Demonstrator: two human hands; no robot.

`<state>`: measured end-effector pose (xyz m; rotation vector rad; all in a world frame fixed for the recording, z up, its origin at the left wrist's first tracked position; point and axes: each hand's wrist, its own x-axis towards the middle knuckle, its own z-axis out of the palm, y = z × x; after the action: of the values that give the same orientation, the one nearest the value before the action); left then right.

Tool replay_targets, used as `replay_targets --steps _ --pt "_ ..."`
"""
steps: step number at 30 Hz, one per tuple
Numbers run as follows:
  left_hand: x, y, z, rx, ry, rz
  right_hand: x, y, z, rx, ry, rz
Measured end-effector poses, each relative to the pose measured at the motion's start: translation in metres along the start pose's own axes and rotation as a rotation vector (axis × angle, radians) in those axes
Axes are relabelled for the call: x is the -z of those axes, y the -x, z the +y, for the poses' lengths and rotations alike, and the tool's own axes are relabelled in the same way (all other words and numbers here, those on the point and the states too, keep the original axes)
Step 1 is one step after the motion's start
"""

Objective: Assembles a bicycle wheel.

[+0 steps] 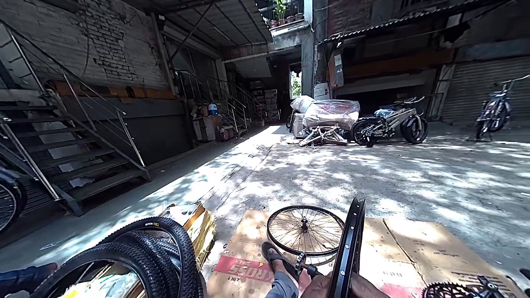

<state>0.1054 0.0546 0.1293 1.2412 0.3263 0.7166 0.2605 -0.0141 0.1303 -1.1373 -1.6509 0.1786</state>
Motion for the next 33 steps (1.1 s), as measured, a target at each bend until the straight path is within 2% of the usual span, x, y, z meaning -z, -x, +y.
replay_targets --steps 2,4,6,8,9,12,15,17,20,24,26,29,33 --pt "-0.007 0.006 -0.006 -0.014 0.102 0.104 -0.026 0.015 -0.008 -0.052 0.092 0.224" --pt "-0.013 0.007 -0.016 -0.087 0.297 0.163 -0.037 0.014 -0.008 -0.081 0.101 0.343" --pt "-0.017 0.012 -0.023 -0.158 0.403 0.107 -0.033 0.006 -0.005 -0.093 0.053 0.355" --pt "-0.014 0.017 -0.026 -0.207 0.344 0.057 -0.022 -0.001 0.002 -0.062 -0.037 0.337" --pt "-0.013 0.019 -0.027 -0.23 0.285 0.083 -0.017 -0.002 0.005 -0.034 -0.059 0.322" --pt "-0.018 0.006 -0.028 -0.355 0.303 0.125 -0.013 0.008 -0.001 -0.011 0.017 0.347" --pt "-0.016 -0.006 -0.034 -0.415 0.388 0.032 -0.021 0.019 -0.013 -0.043 0.091 0.396" --pt "-0.008 -0.012 -0.032 -0.353 0.391 -0.028 -0.025 0.022 -0.017 -0.032 0.105 0.4" --pt "0.008 -0.015 -0.017 -0.116 0.368 -0.132 -0.028 0.026 -0.018 -0.003 0.145 0.362" --pt "0.047 -0.029 0.005 0.179 0.101 -0.456 -0.039 0.033 -0.026 0.001 0.178 0.305" --pt "0.058 -0.03 0.012 0.278 0.002 -0.532 -0.045 0.037 -0.031 -0.021 0.147 0.268" --pt "0.048 -0.016 0.007 0.262 -0.004 -0.348 -0.042 0.037 -0.025 -0.028 0.137 0.234" --pt "0.015 0.01 -0.012 0.08 0.098 0.067 -0.01 0.041 -0.009 -0.091 0.187 0.175"
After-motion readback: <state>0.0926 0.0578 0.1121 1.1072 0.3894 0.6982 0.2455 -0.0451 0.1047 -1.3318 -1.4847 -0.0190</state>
